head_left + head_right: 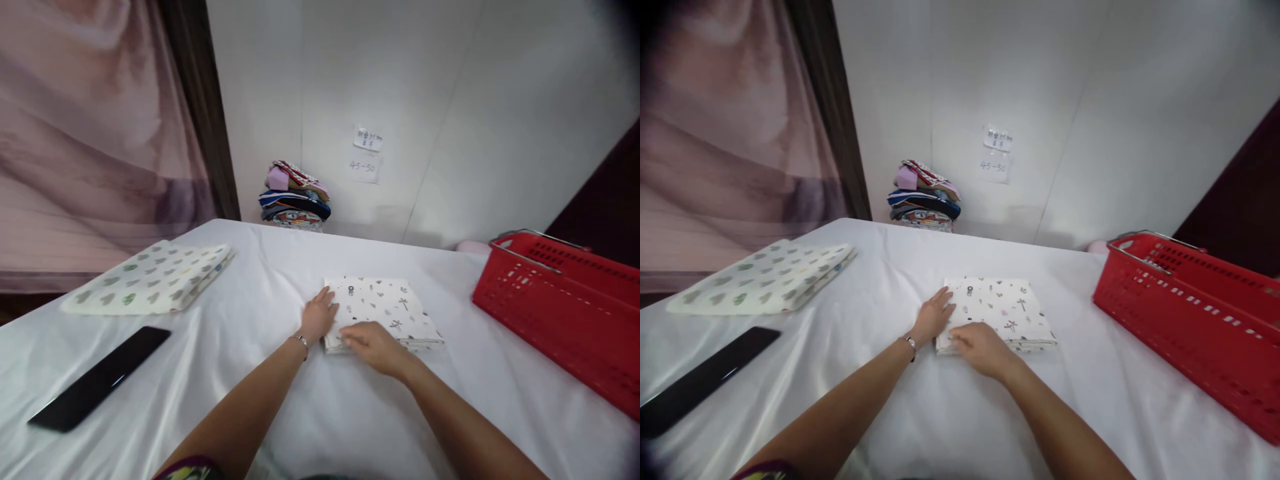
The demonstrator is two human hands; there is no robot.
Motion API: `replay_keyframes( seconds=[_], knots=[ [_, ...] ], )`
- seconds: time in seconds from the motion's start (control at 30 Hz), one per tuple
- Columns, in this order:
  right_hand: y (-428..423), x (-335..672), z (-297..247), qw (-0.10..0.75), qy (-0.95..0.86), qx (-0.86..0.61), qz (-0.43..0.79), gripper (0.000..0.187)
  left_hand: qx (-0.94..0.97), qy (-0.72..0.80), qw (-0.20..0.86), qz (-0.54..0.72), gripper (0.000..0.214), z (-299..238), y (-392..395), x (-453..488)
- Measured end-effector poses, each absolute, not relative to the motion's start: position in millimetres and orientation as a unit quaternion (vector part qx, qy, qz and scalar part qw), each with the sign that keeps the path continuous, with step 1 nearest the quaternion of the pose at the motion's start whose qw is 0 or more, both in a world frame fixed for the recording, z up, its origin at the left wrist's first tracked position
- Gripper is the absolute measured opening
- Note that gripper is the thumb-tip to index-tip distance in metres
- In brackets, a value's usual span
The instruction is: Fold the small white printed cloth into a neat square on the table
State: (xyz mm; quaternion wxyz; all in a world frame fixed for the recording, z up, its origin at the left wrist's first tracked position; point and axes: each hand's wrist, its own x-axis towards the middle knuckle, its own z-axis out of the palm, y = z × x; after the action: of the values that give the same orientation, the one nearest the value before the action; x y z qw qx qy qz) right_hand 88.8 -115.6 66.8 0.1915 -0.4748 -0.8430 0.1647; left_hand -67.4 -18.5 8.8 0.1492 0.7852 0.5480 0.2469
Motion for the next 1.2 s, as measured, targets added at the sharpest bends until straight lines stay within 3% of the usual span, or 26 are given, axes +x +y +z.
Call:
replay_keyframes(
  seconds=[0.1, 0.2, 0.33, 0.57, 0.73, 0.97, 1.2],
  knots=[
    [-102, 147, 60, 0.257, -0.749, -0.602, 0.098, 0.032, 0.784, 0.544, 0.147, 0.259, 0.036, 3, -18, -69],
    [-90, 201, 40, 0.230, -0.646, -0.727, 0.034, 0.041, 0.782, 0.540, 0.152, 0.273, 0.036, -1, -17, -71],
    [-89, 236, 15, 0.184, -0.592, -0.780, 0.086, 0.052, 0.773, 0.536, 0.157, 0.300, 0.036, -5, -16, -72],
    [-90, 249, 16, 0.238, -0.503, -0.806, 0.201, 0.073, 0.749, 0.540, 0.172, 0.343, 0.035, -5, -15, -74],
    [-89, 274, 22, 0.270, -0.497, -0.797, 0.210, 0.074, 0.752, 0.534, 0.190, 0.336, 0.036, 0, -32, -66],
    [-87, 297, 30, 0.188, -0.520, -0.820, 0.148, 0.051, 0.777, 0.480, 0.238, 0.330, 0.027, 5, -54, -50],
    [-87, 220, 42, 0.195, -0.636, -0.740, 0.093, 0.052, 0.718, 0.534, 0.240, 0.376, 0.035, 4, -11, -70]
  ],
)
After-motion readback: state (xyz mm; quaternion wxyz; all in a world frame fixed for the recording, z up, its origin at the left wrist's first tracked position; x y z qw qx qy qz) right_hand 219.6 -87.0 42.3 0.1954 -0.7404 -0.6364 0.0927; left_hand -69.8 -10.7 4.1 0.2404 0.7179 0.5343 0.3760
